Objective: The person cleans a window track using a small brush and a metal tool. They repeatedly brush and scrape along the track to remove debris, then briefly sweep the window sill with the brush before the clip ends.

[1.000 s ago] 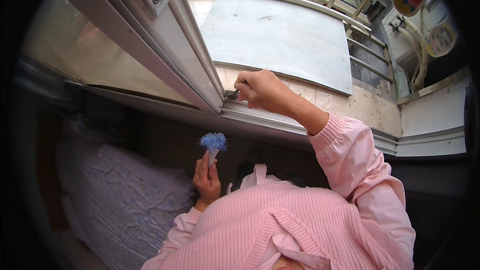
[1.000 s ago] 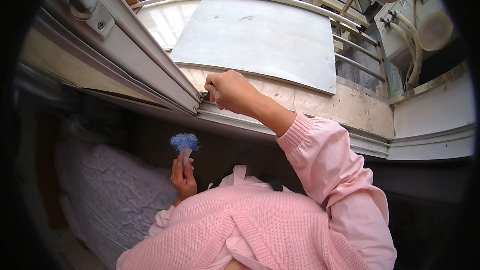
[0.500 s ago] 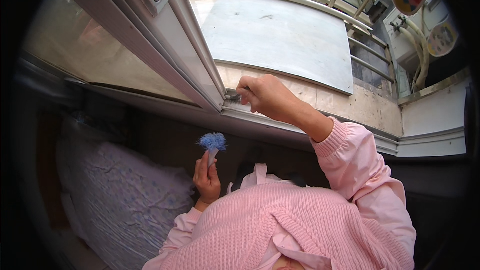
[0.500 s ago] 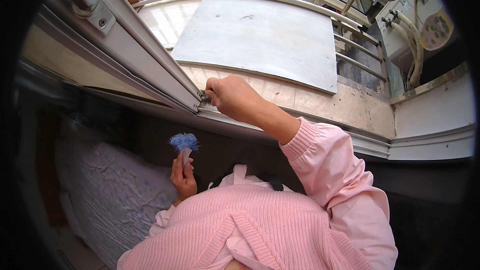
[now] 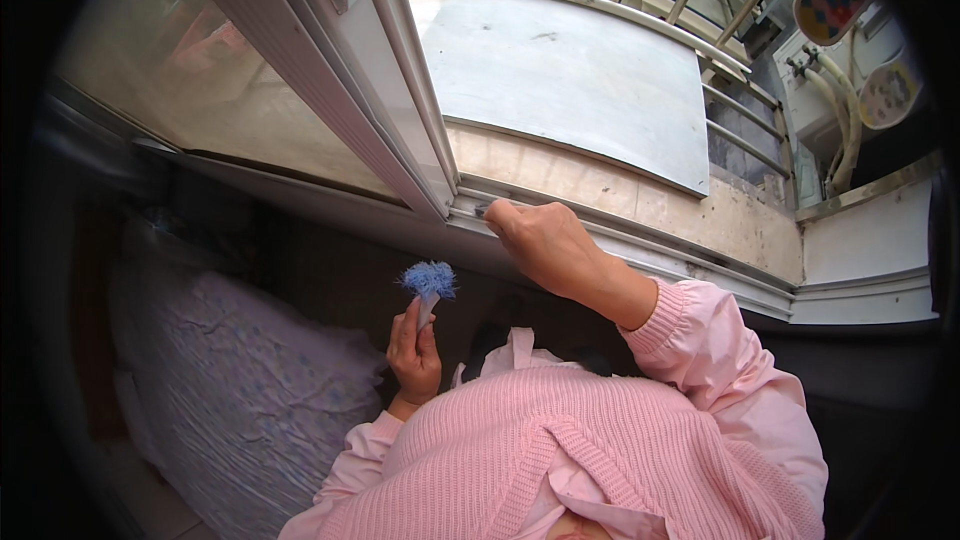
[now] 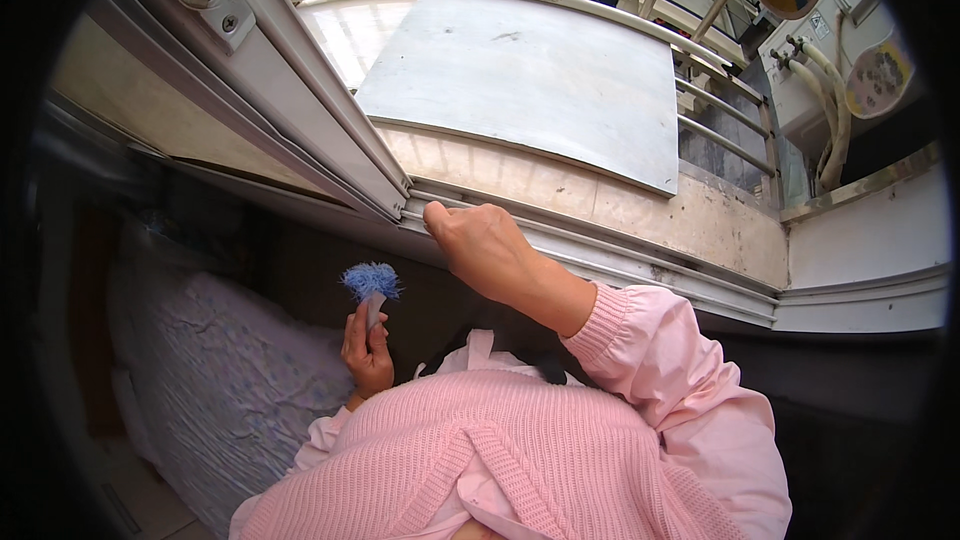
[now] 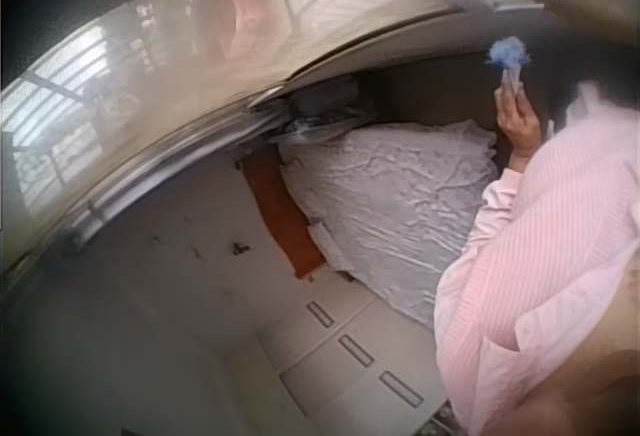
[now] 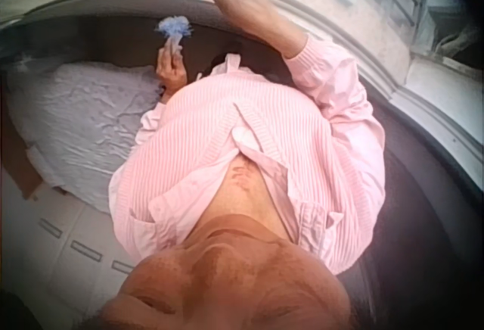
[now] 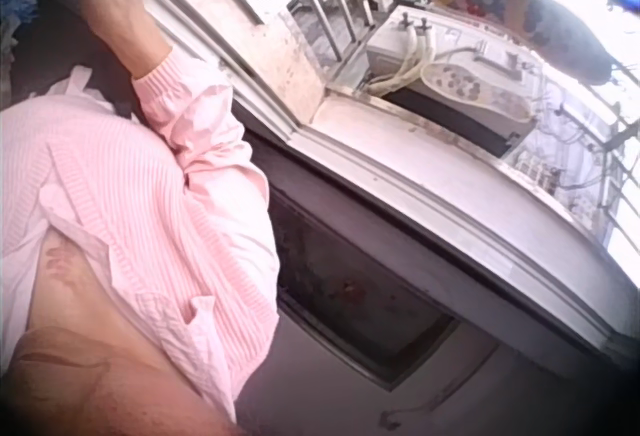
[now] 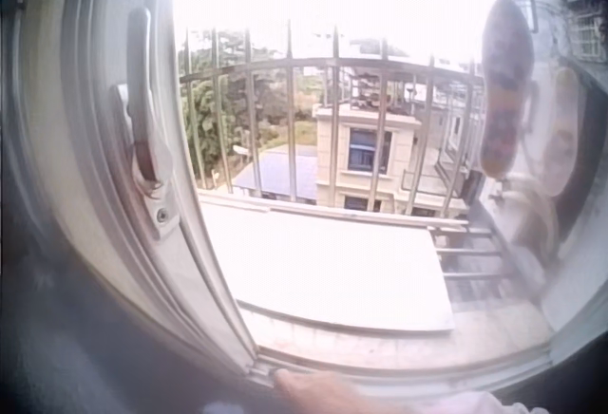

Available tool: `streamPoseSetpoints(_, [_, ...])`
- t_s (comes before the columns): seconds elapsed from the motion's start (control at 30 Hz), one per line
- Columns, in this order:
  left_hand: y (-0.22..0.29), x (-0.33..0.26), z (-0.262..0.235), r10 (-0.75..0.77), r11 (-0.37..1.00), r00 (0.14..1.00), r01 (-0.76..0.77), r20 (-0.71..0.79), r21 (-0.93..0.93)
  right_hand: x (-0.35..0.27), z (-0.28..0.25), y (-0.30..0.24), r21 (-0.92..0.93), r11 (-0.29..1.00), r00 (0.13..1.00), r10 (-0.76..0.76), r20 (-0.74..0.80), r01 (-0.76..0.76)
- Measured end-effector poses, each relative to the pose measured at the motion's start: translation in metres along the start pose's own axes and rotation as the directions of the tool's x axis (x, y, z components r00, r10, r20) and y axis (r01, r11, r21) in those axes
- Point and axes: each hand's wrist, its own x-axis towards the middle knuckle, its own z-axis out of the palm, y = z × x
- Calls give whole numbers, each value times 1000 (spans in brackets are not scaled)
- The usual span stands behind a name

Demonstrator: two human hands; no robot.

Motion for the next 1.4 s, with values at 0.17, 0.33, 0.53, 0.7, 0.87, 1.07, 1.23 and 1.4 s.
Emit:
streamPoseSetpoints(0.17, [-2, -2, -1, -16, 1000, 1000, 15, 18, 5, 22, 23, 4, 132, 991, 997, -12, -80, 23])
streamPoseSetpoints(0.33, [-15, -5, 3, 97, 991, 994, -92, -52, 97, 20, -16, 18, 85, 984, 981, 145, 128, -157])
streamPoseSetpoints(0.53, [-9, -6, 0, 37, 998, 999, -36, -8, 42, 43, -10, 1, 539, 664, 855, 406, 323, -519])
streamPoseSetpoints(0.7, [-6, -6, -3, -8, 1000, 1000, 8, 6, 2, 36, -22, 9, 174, 913, 904, 311, 292, -370])
streamPoseSetpoints(0.87, [-17, -5, 1, 112, 983, 992, -103, -52, 155, 15, -12, -4, 295, 956, 995, 28, -97, 2])
streamPoseSetpoints(1.07, [-7, -5, -2, -11, 1000, 1000, 11, 5, 3, 9, 40, -9, 168, 986, 988, 42, -147, -17])
streamPoseSetpoints(1.23, [0, 1, -3, 28, 1000, 999, -28, 18, 7, -6, 17, -5, -41, 996, 997, 76, -2, -76])
streamPoseSetpoints(1.4, [0, 2, -1, 36, 999, 999, -36, 7, -1, -26, -18, -8, -72, 984, 986, 165, 23, -163])
